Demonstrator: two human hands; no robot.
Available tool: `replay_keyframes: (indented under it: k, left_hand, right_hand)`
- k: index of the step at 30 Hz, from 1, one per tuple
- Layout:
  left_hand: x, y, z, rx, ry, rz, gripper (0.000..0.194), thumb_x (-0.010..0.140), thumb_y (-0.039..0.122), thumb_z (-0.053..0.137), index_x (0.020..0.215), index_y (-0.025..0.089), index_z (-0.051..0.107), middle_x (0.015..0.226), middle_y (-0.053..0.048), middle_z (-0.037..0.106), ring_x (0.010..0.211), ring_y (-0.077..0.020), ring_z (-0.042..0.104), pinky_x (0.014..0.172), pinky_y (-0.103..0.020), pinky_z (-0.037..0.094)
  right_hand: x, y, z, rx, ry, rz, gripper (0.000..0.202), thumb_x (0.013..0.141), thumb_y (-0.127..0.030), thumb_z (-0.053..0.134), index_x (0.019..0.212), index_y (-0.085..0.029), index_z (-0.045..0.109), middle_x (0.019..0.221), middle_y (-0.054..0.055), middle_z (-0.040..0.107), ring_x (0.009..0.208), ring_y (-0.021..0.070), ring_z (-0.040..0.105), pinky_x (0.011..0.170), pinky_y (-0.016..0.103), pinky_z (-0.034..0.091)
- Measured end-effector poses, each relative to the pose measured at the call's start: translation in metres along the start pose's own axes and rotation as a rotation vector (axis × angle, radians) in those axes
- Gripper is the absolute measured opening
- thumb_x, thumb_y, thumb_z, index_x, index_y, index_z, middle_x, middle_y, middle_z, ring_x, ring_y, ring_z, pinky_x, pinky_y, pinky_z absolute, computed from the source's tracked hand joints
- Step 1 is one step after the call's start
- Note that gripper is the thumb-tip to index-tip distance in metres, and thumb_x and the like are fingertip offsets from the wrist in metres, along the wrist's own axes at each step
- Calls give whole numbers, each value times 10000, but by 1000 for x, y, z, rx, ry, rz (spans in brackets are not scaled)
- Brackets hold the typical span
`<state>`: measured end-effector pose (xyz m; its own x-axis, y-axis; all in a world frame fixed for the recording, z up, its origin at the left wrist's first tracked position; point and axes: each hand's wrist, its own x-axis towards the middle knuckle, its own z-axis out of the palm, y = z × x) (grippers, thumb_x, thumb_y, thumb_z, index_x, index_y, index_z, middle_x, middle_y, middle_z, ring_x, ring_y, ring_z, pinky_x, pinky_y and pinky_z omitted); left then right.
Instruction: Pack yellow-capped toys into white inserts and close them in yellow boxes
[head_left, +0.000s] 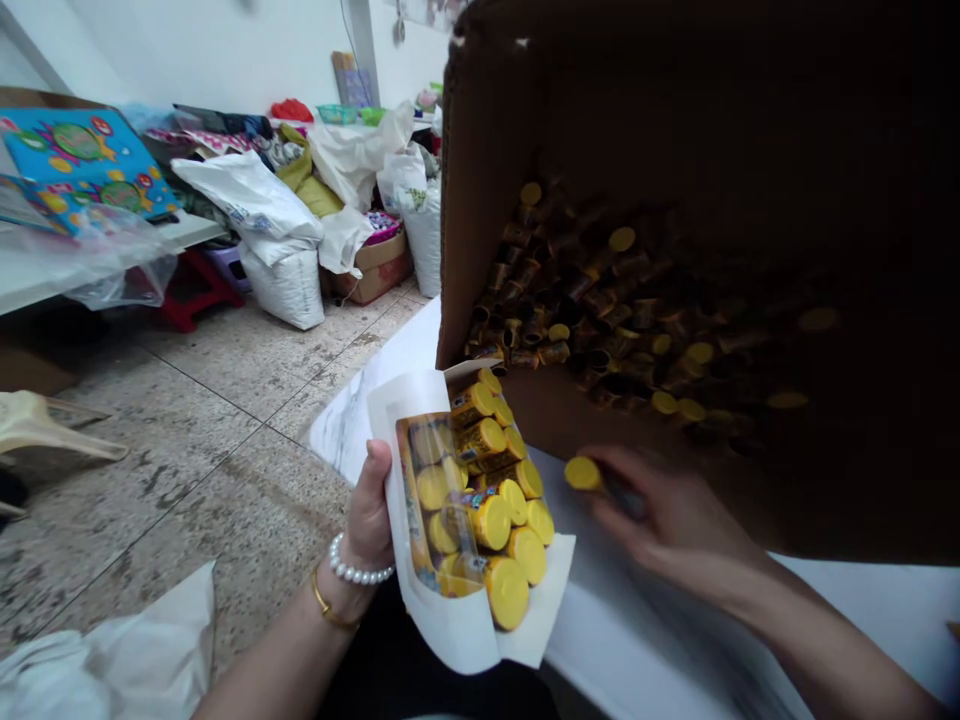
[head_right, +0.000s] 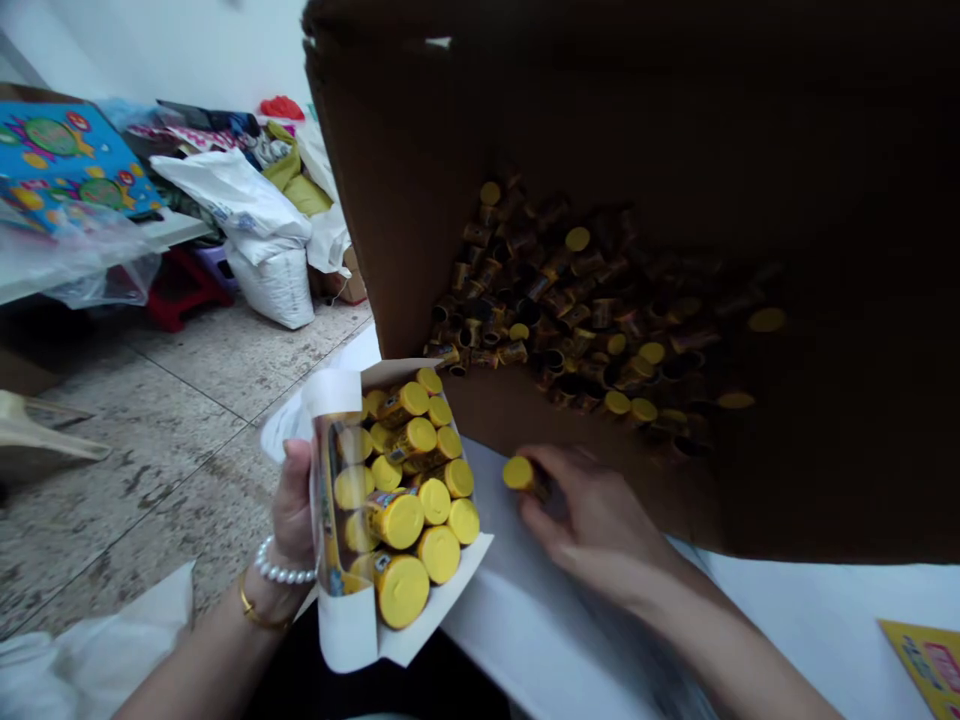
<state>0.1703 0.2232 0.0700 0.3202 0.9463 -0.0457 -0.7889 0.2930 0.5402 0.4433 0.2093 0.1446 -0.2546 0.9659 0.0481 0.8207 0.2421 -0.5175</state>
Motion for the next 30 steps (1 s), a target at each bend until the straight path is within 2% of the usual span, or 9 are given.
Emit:
replay_keyframes:
  k: [3, 6, 10, 13, 16, 20, 24, 26, 30]
  left_hand:
    - [0, 0, -3, 2, 17, -22, 611, 872, 710, 479, 1184, 218, 662, 1128, -73, 744, 1276, -371, 561, 1032, -502, 493]
    - [1, -2, -6, -15, 32, -11, 666, 832, 723, 535, 1239, 206, 633, 1108, -110, 745, 1253, -386, 580, 1033, -531, 494]
    - [1, -3, -7, -13, 14, -26, 699, 837, 744, 499, 1245, 190, 623, 1166, -129, 723, 1266, -391, 567, 1051, -523, 478]
    - [0, -4, -5, -13, -3, -38, 691, 855, 754, 447, 1244, 208, 616, 1178, -104, 721, 1277, -375, 559, 1060, -503, 465]
    - [0, -5, -6, -25, -14, -33, 690, 867, 748, 431, 1281, 220, 590, 1217, -95, 705, 1309, -360, 532, 1084, -495, 441]
    - [1, -6, -8, -62, -42, -4, 725, 868, 735, 445, 1320, 182, 564, 1238, -145, 688, 1334, -383, 502, 1140, -552, 368]
    - [2, -6, -6, -76, -59, 1, 711, 898, 713, 406, 1297, 152, 586, 1208, -151, 704, 1339, -390, 494, 1167, -583, 308]
    - [2, -5, -3, -75, -62, 3, 712, 898, 713, 407, 1312, 160, 581, 1219, -142, 704, 1349, -384, 484, 1176, -574, 296]
    - [1, -5, 0, -94, -100, -28, 727, 878, 726, 437, 1362, 196, 551, 1261, -124, 690, 1368, -373, 465, 1175, -559, 303]
  right_hand:
    - [12, -21, -10, 465, 74, 76, 271, 831, -344, 649, 1063, -232, 566, 974, 62, 699, 862, 204, 697, 706, 304, 590]
    - [20, -41, -11, 635, 96, 23, 321, 789, -342, 727, 1052, -220, 589, 972, 54, 703, 858, 180, 696, 727, 268, 583]
    - [28, -60, -6, 501, 68, -52, 250, 806, -342, 727, 1013, -221, 657, 902, 23, 706, 804, 165, 669, 716, 272, 555]
    - [32, -66, -4, 333, 129, -83, 205, 787, -303, 737, 968, -232, 674, 824, -3, 666, 721, 150, 610, 634, 264, 499]
    - [35, -68, -1, 300, 168, -89, 188, 771, -242, 730, 946, -233, 662, 828, -10, 642, 700, 139, 589, 591, 252, 470]
    - [39, -70, 7, 375, 141, -149, 233, 778, -184, 705, 1000, -236, 658, 931, -2, 647, 795, 143, 629, 676, 252, 512]
    - [41, -73, 14, 267, 215, -213, 203, 777, -149, 702, 968, -215, 685, 888, 5, 637, 781, 137, 611, 677, 252, 492]
    - [40, -74, 13, 231, 229, -226, 216, 777, -171, 727, 988, -215, 711, 924, 18, 648, 832, 146, 621, 705, 254, 494]
    - [36, -71, 7, 283, 169, -235, 265, 815, -254, 739, 1080, -248, 732, 1017, 24, 672, 920, 152, 645, 777, 248, 513]
